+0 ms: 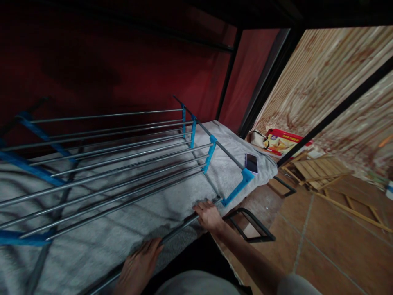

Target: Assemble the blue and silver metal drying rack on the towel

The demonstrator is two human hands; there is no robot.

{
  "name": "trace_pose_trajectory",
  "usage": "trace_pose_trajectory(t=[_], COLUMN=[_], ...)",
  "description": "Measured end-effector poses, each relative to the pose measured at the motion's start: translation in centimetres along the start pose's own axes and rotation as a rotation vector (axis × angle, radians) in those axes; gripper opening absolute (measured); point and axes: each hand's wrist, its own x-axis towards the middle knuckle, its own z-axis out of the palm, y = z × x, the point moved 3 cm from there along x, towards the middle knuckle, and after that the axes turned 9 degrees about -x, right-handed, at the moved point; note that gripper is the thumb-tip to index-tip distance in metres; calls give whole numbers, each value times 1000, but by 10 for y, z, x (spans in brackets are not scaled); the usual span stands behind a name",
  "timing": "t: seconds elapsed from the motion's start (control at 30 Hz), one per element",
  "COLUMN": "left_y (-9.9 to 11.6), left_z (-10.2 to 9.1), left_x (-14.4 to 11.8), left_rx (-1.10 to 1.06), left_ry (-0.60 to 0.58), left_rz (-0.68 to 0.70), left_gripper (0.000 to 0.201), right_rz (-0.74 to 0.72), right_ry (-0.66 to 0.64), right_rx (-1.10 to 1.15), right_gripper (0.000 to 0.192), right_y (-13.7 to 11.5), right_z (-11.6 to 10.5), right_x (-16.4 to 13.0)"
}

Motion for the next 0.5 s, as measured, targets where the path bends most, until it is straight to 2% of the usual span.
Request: trace_pose_trajectory(t=[0.3, 0.5], left_y=[6, 19], left_z=[1, 7], left_x=[2, 8], left_rx=[7, 12], left_ry=[-32, -70], left_rz=[51, 65], left_gripper=[47, 49], right_rz=[19, 23], right_ry=[-151, -181], right_rx=[5, 8], right_gripper=[29, 28], right_y=[-3, -2], right_z=[-8, -11], right_x=[1, -1])
